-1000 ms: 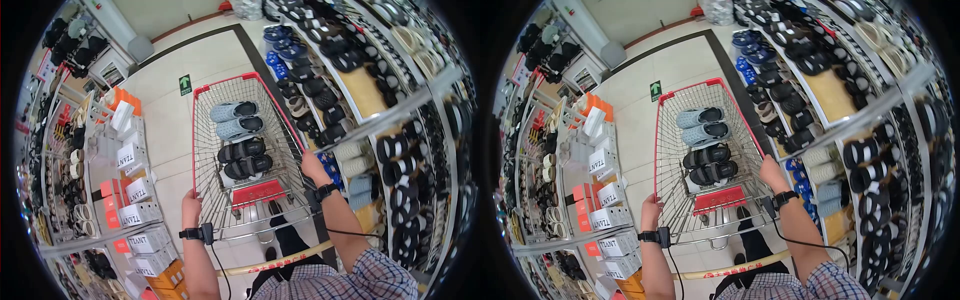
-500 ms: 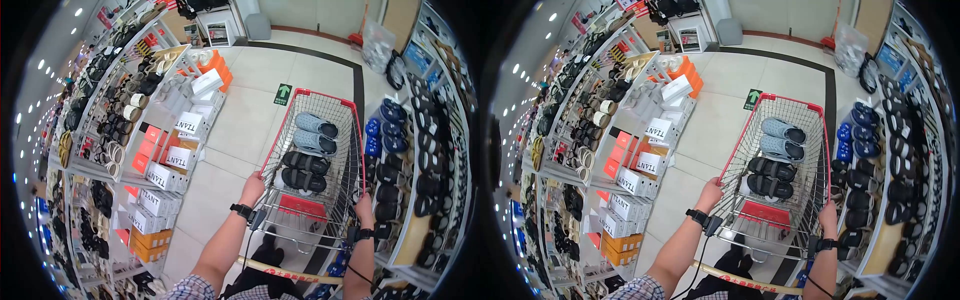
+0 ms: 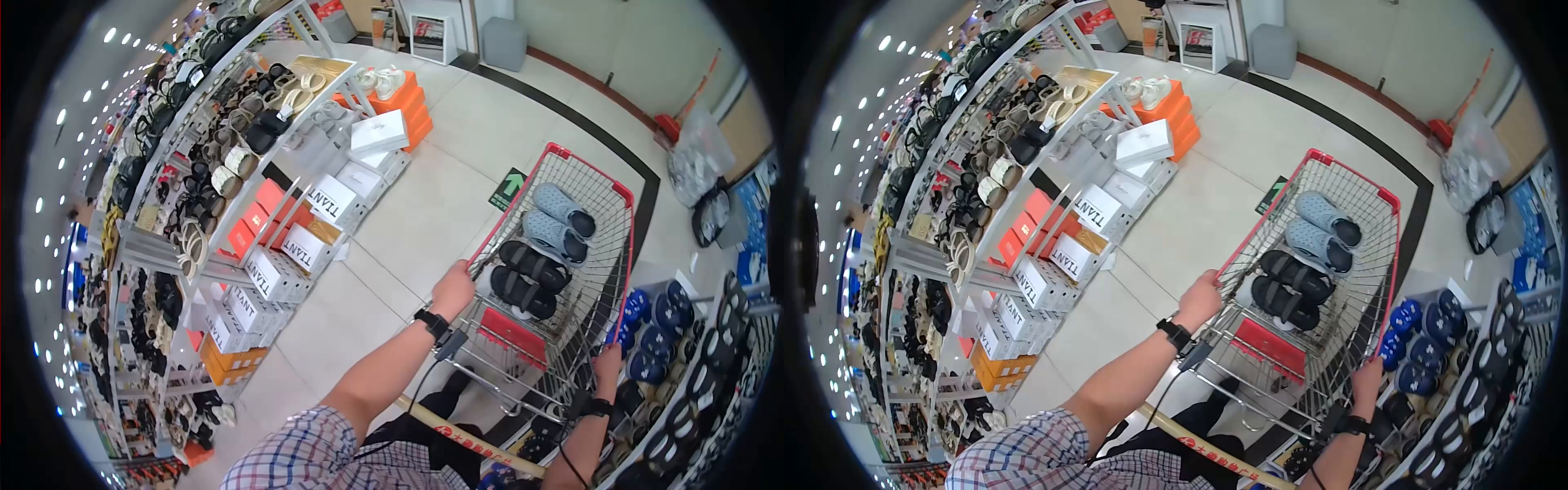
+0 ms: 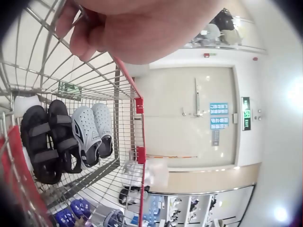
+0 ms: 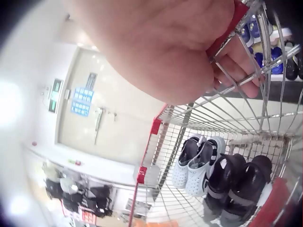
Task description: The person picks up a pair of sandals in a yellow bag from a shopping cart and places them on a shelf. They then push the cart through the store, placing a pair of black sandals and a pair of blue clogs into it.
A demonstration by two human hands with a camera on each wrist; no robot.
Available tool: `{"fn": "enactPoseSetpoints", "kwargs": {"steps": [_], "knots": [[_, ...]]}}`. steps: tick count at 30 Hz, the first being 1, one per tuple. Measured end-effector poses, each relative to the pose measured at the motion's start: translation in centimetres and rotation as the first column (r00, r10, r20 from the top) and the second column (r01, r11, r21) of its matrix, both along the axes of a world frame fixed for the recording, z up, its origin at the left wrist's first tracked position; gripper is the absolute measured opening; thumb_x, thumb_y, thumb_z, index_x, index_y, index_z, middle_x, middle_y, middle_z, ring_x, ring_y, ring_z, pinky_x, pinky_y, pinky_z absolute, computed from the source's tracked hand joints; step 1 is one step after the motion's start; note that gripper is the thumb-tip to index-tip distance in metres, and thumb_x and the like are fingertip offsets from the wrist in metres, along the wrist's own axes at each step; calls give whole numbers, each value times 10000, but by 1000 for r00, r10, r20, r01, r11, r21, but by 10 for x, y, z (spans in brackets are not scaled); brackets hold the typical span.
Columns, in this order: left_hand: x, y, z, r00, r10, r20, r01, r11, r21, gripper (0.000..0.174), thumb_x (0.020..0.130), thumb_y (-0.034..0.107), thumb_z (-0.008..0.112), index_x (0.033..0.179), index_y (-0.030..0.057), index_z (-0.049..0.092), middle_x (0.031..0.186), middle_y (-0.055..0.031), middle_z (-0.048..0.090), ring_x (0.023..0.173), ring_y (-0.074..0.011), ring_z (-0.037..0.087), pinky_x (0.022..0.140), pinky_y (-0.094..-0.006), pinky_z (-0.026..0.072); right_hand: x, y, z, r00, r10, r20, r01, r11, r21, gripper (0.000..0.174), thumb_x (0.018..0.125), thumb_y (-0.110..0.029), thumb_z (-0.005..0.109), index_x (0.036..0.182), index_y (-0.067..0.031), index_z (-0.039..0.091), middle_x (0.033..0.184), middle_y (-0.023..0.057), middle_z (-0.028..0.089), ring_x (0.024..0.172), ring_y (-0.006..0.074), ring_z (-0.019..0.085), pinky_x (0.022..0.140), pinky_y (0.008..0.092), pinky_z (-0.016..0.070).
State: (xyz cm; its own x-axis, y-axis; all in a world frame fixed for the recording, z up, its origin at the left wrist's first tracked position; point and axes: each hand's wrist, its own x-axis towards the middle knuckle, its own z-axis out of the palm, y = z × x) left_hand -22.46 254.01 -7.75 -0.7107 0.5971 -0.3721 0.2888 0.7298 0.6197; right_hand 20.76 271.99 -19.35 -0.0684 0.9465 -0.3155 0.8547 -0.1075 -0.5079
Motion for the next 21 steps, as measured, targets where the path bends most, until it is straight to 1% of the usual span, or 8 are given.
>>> {"fn": "enactPoseSetpoints", "kwargs": {"steps": [1,4,5,8,12,15,19,21], "knots": [[-7,20,-3,1000,2,-6,-2,1000,-14,238,863,133,472,1072,94,579,1005,-187,670,961,-387,640,778,-478,490,4,22,-21,994,0,-109,4,999,42,69,932,-61,424,936,-20,480,803,145,559,574,265,601,493,380,512],[-27,70,-5,998,50,31,-50,999,-15,234,870,139,457,1073,99,566,1012,-193,668,965,-396,638,783,-487,486,-16,90,-31,975,190,118,-215,945,248,54,934,-60,427,952,-30,469,749,111,542,560,227,605,467,362,498],[-33,85,-4,997,60,56,-60,998,-2,239,870,137,453,1078,98,562,1013,-197,667,966,-400,638,785,-489,485,-27,112,-30,969,216,117,-239,939,249,54,934,-60,427,952,-30,469,749,111,542,560,227,605,467,362,498],[-51,127,4,994,109,21,-108,994,-23,253,859,124,455,1085,71,556,1013,-213,663,970,-410,636,803,-499,485,-85,159,23,967,-127,-222,81,975,-207,85,941,-69,429,980,-5,468,777,123,542,605,255,620,462,374,502],[-82,180,8,989,148,3,-147,988,-41,267,849,119,460,1090,57,555,1020,-223,662,963,-422,637,814,-506,486,-88,255,-37,947,318,-36,-313,944,106,75,943,-38,415,988,-5,466,897,179,549,736,289,581,443,350,457],[-111,219,8,980,199,11,-199,980,-5,287,843,123,468,1109,61,558,1031,-226,661,968,-422,636,823,-506,485,-176,290,35,982,112,-154,-134,981,-141,69,930,-44,445,967,9,469,922,210,556,773,320,606,484,389,489],[-155,269,-3,959,283,16,-283,959,-12,300,847,139,475,1128,74,561,1038,-222,662,988,-409,635,830,-481,486,-249,357,54,968,245,-50,-248,966,-70,41,929,-25,435,929,5,463,834,159,551,668,282,565,471,361,481],[-170,290,-3,946,322,30,-321,947,-34,305,848,134,476,1138,92,561,1052,-214,663,997,-402,634,830,-471,487,-251,399,11,924,383,6,-382,921,78,37,930,-20,427,929,1,457,794,144,549,601,269,552,461,344,464]]}}
